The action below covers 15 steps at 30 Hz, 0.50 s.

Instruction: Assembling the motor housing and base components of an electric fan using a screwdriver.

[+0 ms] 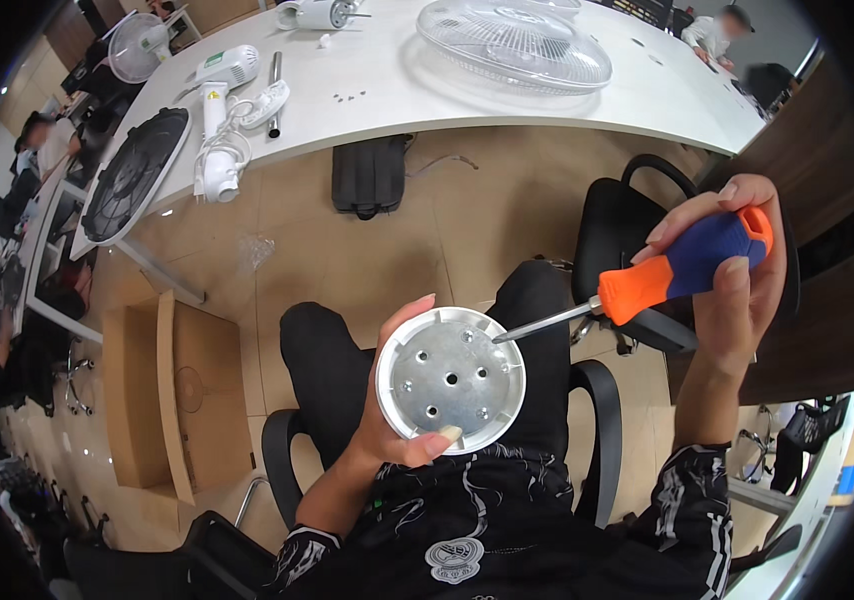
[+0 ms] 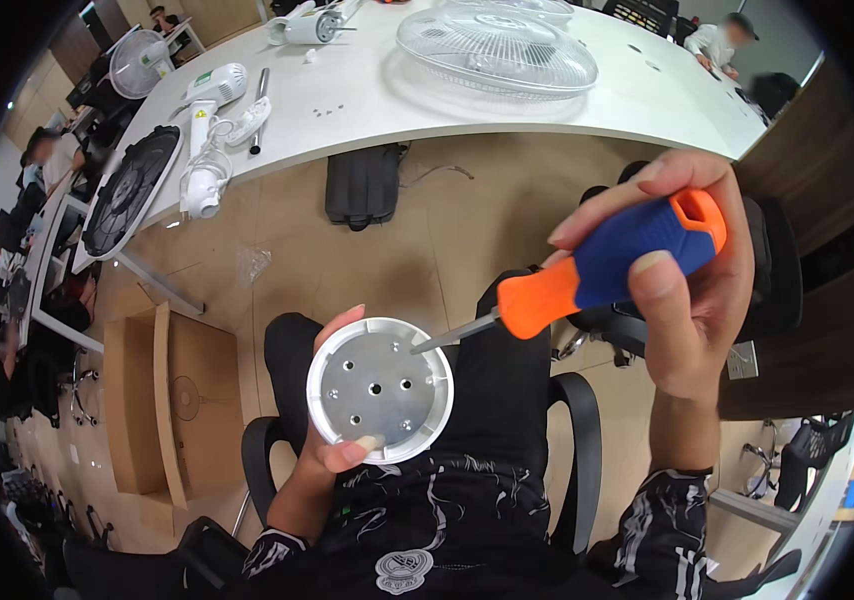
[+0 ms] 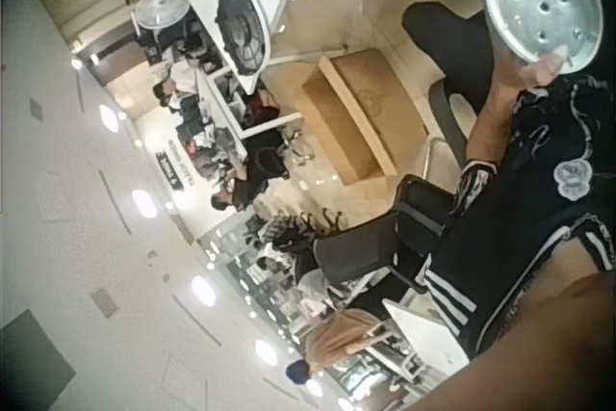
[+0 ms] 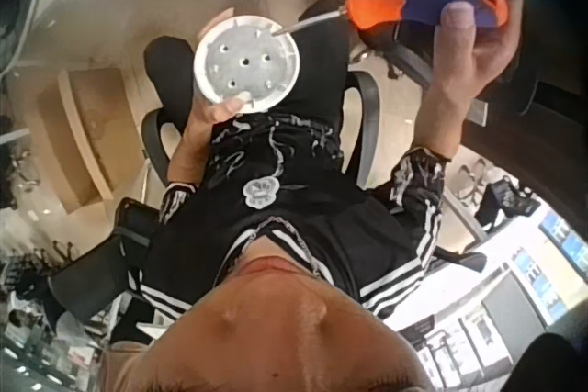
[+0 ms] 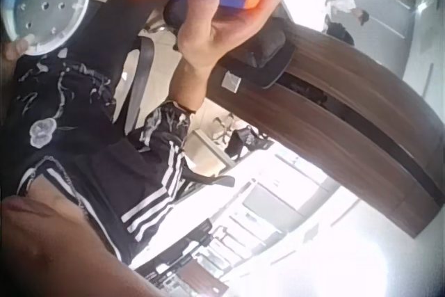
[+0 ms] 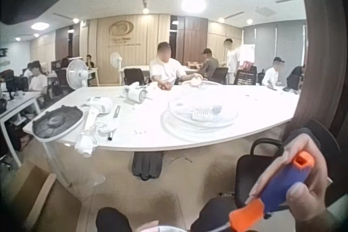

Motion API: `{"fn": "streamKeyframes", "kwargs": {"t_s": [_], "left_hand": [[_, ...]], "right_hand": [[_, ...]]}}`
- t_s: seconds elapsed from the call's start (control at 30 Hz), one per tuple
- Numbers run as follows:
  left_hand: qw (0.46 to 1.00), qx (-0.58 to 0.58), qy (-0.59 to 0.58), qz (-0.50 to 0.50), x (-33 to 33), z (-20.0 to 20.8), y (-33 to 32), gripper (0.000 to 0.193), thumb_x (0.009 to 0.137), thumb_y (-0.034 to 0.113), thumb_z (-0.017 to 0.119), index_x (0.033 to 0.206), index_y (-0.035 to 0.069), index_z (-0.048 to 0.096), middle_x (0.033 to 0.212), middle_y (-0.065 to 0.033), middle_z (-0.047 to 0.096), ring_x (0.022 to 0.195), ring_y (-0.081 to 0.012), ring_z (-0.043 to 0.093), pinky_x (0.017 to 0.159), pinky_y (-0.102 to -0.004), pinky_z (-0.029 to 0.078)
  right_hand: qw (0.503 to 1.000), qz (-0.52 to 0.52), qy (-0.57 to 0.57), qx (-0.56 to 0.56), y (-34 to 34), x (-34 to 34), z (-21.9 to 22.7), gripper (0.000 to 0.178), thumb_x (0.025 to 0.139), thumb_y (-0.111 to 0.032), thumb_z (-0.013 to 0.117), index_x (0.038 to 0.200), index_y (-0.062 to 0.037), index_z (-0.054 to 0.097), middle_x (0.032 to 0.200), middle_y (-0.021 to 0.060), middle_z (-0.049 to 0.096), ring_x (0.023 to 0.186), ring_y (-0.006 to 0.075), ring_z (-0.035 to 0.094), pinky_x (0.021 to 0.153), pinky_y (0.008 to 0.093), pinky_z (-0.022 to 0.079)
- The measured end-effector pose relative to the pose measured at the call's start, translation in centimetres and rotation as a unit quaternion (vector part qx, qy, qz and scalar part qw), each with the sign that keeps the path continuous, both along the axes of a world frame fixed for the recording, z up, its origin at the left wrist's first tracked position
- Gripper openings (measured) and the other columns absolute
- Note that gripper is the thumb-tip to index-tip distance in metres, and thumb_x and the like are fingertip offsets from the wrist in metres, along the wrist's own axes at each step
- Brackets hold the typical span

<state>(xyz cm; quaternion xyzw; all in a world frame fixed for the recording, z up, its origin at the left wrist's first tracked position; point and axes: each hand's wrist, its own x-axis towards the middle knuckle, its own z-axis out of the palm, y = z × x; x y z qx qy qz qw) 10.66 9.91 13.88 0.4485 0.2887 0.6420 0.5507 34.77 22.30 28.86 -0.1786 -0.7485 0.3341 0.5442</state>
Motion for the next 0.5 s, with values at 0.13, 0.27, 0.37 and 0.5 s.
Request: {"fn": "streamKeyframes", "kwargs": {"t_s": [0.13,0.27,0.37,0.5], "left_hand": [[1.0,0.01,-0.005,-0.016,0.1,-0.4,-0.4,0.111,0.061,0.029,0.081,0.15,-0.001,0.022,0.134,-0.0185,0.052,0.124,-0.0283,0.055,0.105,-0.0404,0.045],[1.0,0.02,0.0,-0.024,0.6,-0.7,-0.3,0.111,0.062,0.031,0.082,0.149,-0.001,0.022,0.135,-0.0195,0.051,0.125,-0.0286,0.055,0.105,-0.0403,0.045],[0.999,0.017,-0.013,-0.027,0.8,-0.6,-0.3,0.11,0.063,0.032,0.081,0.149,-0.001,0.021,0.136,-0.0198,0.05,0.125,-0.0288,0.054,0.104,-0.0406,0.046],[0.999,0.027,-0.005,-0.029,0.6,-0.7,-0.2,0.11,0.064,0.032,0.081,0.149,-0.001,0.021,0.137,-0.0202,0.049,0.125,-0.0289,0.054,0.105,-0.0407,0.046]], "right_hand": [[0.997,-0.007,-0.075,-0.005,-1.7,-1.7,1.2,0.052,0.093,-0.04,0.066,0.116,-0.0013,0.039,0.088,0.0208,0.065,0.073,0.0207,0.067,0.07,0.0296,0.057],[0.995,0.002,-0.102,0.009,-1.5,-2.0,1.7,0.045,0.09,-0.033,0.066,0.111,-0.0035,0.04,0.087,0.0209,0.067,0.074,0.02,0.068,0.069,0.0278,0.055],[0.993,0.002,-0.115,0.026,-1.1,-2.0,1.8,0.041,0.088,-0.03,0.066,0.11,-0.0049,0.042,0.087,0.0193,0.068,0.075,0.019,0.067,0.07,0.0291,0.055],[0.994,0.007,-0.106,0.014,-1.0,-2.3,2.1,0.042,0.087,-0.032,0.067,0.11,-0.0065,0.044,0.086,0.0174,0.069,0.078,0.0183,0.068,0.073,0.0292,0.055]]}}
